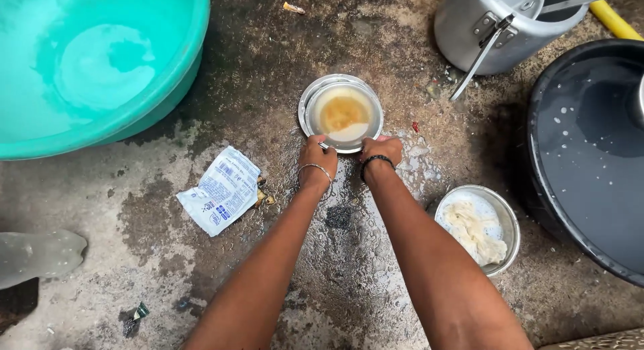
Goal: The person washes dishes in a basin of water and places them into a basket before opening a detergent packet to scrub the remaining bowls and plates with a cloth.
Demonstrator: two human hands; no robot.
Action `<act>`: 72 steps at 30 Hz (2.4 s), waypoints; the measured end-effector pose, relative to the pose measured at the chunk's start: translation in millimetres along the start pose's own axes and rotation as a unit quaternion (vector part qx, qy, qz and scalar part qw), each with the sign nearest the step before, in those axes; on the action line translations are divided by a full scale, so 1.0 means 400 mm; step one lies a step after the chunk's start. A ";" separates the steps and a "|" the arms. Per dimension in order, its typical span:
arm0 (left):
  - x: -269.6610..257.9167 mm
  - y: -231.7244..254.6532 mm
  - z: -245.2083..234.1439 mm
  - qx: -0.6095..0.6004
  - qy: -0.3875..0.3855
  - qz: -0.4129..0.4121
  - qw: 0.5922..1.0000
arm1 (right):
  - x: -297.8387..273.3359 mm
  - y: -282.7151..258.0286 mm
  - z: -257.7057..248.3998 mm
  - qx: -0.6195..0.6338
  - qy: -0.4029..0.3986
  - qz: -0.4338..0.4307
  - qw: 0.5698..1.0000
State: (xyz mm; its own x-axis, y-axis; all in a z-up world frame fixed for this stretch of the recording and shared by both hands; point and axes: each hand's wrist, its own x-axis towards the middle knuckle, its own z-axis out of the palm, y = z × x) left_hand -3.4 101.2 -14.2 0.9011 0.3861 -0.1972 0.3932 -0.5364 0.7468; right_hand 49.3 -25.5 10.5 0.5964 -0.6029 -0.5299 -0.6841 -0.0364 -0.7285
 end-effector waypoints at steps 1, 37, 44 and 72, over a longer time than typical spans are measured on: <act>-0.016 0.021 -0.020 0.000 0.000 -0.001 1.000 | 0.000 0.000 -0.002 0.000 0.000 0.001 1.000; 0.131 0.105 -0.084 -0.411 -0.084 -0.116 0.900 | -0.074 -0.103 -0.163 0.072 0.003 -0.092 0.993; 0.130 0.114 -0.077 -0.431 -0.099 -0.098 0.892 | -0.087 -0.122 -0.188 0.063 0.011 -0.113 0.992; 0.105 0.147 -0.112 -0.480 -0.095 -0.144 0.860 | -0.143 -0.169 -0.219 0.053 0.039 -0.160 0.985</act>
State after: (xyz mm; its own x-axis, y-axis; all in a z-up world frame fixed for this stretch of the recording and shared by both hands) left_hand 49.3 119.5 50.1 0.8408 0.2213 -0.4940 0.3552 0.4631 0.8120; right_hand 24.7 -58.4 127.9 0.7377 -0.6336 -0.2329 -0.4154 -0.1540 -0.8965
